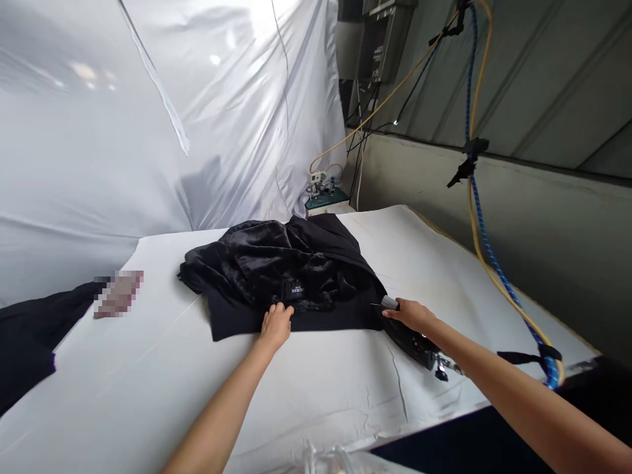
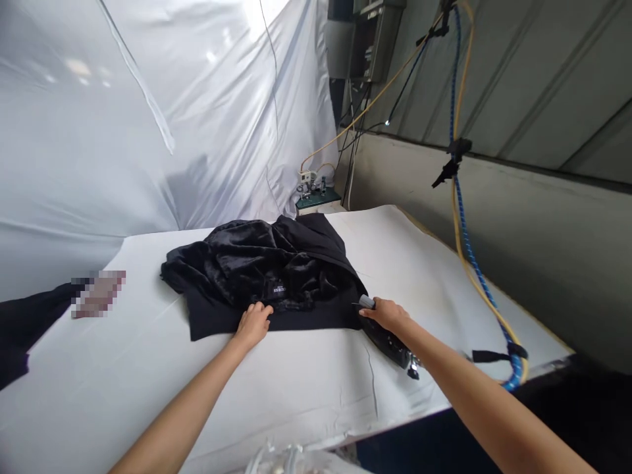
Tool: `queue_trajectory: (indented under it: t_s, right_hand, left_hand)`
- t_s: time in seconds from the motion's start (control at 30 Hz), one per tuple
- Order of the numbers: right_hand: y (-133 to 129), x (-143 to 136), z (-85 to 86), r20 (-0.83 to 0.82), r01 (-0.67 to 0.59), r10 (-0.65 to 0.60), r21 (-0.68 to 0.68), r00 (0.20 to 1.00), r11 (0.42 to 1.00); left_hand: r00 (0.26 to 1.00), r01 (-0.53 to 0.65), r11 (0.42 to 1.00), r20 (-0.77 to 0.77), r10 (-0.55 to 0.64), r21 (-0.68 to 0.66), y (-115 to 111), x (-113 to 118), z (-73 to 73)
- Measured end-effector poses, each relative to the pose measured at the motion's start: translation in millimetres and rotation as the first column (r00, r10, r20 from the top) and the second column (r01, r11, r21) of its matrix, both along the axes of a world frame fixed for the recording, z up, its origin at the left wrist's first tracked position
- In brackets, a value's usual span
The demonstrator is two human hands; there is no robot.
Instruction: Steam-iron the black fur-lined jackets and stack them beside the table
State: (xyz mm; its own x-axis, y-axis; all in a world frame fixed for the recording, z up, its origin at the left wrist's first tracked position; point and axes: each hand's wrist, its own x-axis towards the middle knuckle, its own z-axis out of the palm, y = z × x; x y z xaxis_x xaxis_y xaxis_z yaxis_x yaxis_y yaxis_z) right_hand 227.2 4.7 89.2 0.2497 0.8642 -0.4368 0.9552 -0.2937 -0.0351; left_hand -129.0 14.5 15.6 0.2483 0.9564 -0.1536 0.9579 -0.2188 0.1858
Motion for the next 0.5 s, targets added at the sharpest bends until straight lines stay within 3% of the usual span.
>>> queue_trajectory:
  t_s: [0.13,0.3,0.4,0.5]
  right_hand:
    - [-0.3,-15.0,1.6,-0.014,-0.084,0.084,0.032,0.996,0.996]
    - [7.8,-60.3,-8.9,-0.069,-0.218,0.223,0.07,0.972,0.973]
    - [16.1,-75.8,-14.2,-0.098,-0.185,0.192,0.079,0.976,0.98]
    - [20.6,-63.6,-14.2,-0.091,-0.098,0.105,0.079,0.99,0.992]
  left_hand:
    - [0.989,0.065,0.996,0.126,-0.072,0.06,2.0,25.8,-4.7]
    - [0.997,-0.029,1.0,0.068,0.03,-0.005,22.8,53.4,-2.5]
    - [0.996,-0.082,0.996,0.032,0.083,-0.042,33.4,56.2,0.0]
    - [0.994,-0.113,0.992,0.003,0.113,-0.062,36.9,52.6,1.5]
